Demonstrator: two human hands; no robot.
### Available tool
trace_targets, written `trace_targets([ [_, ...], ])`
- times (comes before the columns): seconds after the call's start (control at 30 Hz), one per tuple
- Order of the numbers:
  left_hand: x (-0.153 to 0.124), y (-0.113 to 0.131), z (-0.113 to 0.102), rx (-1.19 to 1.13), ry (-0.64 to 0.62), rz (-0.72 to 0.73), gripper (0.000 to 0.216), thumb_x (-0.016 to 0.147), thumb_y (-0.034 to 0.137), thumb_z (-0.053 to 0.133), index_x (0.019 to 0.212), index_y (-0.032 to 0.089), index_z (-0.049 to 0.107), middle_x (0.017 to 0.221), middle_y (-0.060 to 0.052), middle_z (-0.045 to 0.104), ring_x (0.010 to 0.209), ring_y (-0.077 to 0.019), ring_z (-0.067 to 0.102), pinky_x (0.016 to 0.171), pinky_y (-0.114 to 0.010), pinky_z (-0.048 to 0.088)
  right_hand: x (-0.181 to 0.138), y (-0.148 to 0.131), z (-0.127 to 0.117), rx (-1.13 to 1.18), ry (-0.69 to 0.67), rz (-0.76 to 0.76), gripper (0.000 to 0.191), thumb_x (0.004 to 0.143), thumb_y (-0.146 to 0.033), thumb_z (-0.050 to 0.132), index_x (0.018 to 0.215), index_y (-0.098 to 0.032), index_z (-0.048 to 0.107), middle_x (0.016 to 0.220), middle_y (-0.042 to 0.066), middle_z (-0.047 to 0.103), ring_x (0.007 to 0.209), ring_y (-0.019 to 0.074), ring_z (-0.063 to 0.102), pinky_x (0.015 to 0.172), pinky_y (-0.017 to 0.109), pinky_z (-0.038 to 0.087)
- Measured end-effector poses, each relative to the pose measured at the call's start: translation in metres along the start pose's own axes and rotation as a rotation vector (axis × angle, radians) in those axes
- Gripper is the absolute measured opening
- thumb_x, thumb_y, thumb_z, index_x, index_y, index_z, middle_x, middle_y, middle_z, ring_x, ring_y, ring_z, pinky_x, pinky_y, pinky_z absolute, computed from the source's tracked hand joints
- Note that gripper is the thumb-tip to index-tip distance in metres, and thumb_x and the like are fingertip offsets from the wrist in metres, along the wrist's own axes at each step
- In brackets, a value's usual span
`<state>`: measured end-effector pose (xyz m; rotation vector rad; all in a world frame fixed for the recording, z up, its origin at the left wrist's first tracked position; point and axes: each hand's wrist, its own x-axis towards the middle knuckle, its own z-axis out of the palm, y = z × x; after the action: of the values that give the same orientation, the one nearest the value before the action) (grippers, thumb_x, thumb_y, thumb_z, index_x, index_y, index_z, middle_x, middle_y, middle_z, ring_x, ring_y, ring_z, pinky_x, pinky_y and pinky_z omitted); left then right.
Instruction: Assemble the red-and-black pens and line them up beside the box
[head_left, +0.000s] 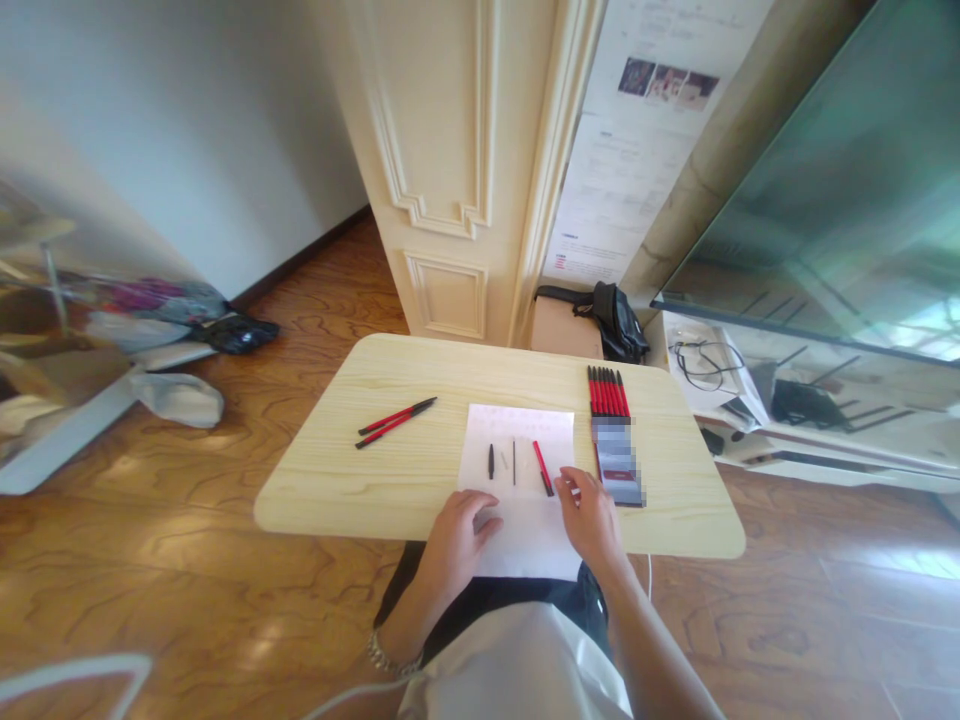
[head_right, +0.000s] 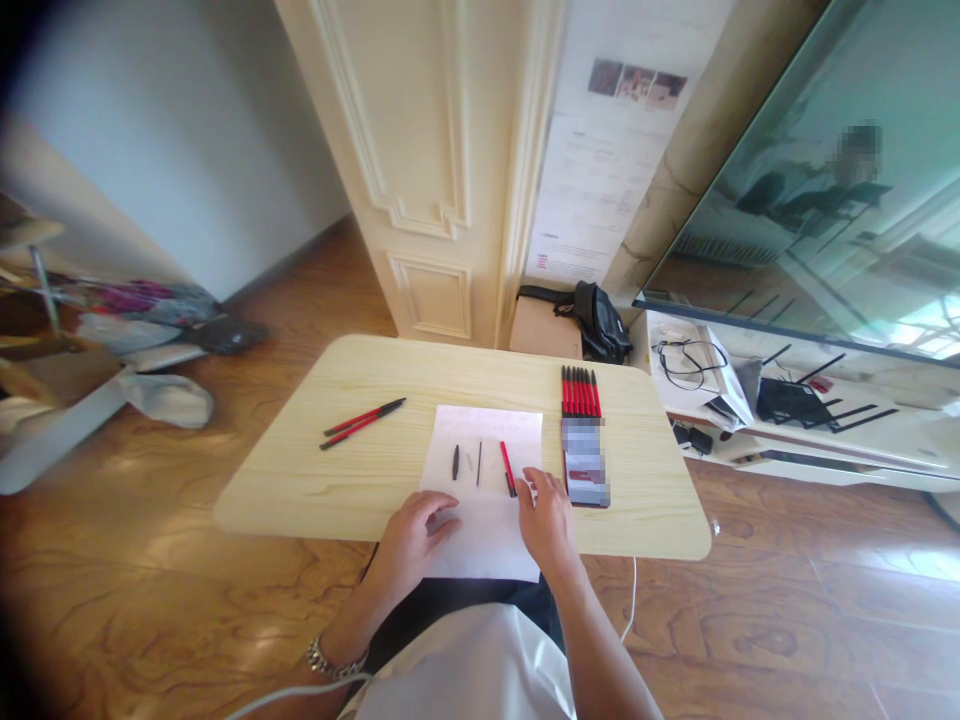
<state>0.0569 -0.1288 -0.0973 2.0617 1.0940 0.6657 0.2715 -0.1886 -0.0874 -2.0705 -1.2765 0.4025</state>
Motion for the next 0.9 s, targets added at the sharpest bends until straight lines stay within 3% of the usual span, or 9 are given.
trace_targets([
  [0.23, 0.002, -0.005, 0.008, 0.007, -0.021, -0.01, 0.019, 0.077, 0.02, 0.064, 0.096, 0.021, 0.062, 0.096, -0.005, 0.063, 0.092, -0.0223, 0.058, 0.082, -0.037, 0.049, 0.002, 0.01, 0.009, -0.03, 0.015, -0.026, 0.032, 0.09, -0.031, 0.04, 0.11, -0.018, 0.061, 0.105, 0.009, 0.067, 0.097, 0.0217, 0.059, 0.085, 0.033, 0.044],
  [0.57, 0.01, 0.001, 0.011, 0.034, -0.008, -0.003, 0.016, 0.076, 0.021, 0.064, 0.093, 0.022, 0.064, 0.094, -0.005, 0.064, 0.092, -0.0226, 0.057, 0.081, -0.037, 0.049, 0.02, 0.01, 0.007, -0.029, 0.019, -0.047, 0.032, 0.089, -0.03, 0.041, 0.108, -0.018, 0.064, 0.103, 0.009, 0.068, 0.098, 0.022, 0.058, 0.086, 0.033, 0.043],
  [0.77, 0.01, 0.01, 0.005, 0.001, 0.012, -0.004, 0.013, 0.077, 0.026, 0.063, 0.089, 0.021, 0.066, 0.09, -0.006, 0.065, 0.089, -0.0225, 0.059, 0.077, -0.035, 0.049, 0.017, 0.005, -0.002, 0.104, 0.072, 0.034, 0.035, 0.09, -0.035, 0.038, 0.105, -0.018, 0.064, 0.104, 0.009, 0.067, 0.086, 0.0185, 0.062, 0.076, 0.029, 0.047],
  [0.9, 0.008, 0.021, -0.001, -0.09, 0.05, -0.052, 0.015, 0.081, 0.034, 0.059, 0.086, 0.021, 0.066, 0.081, -0.004, 0.066, 0.071, -0.0174, 0.059, 0.067, -0.028, 0.047, 0.017, -0.001, -0.011, 0.122, 0.099, 0.049, 0.036, 0.089, -0.039, 0.039, 0.098, -0.018, 0.066, 0.097, 0.009, 0.068, 0.082, 0.0188, 0.062, 0.073, 0.028, 0.046],
])
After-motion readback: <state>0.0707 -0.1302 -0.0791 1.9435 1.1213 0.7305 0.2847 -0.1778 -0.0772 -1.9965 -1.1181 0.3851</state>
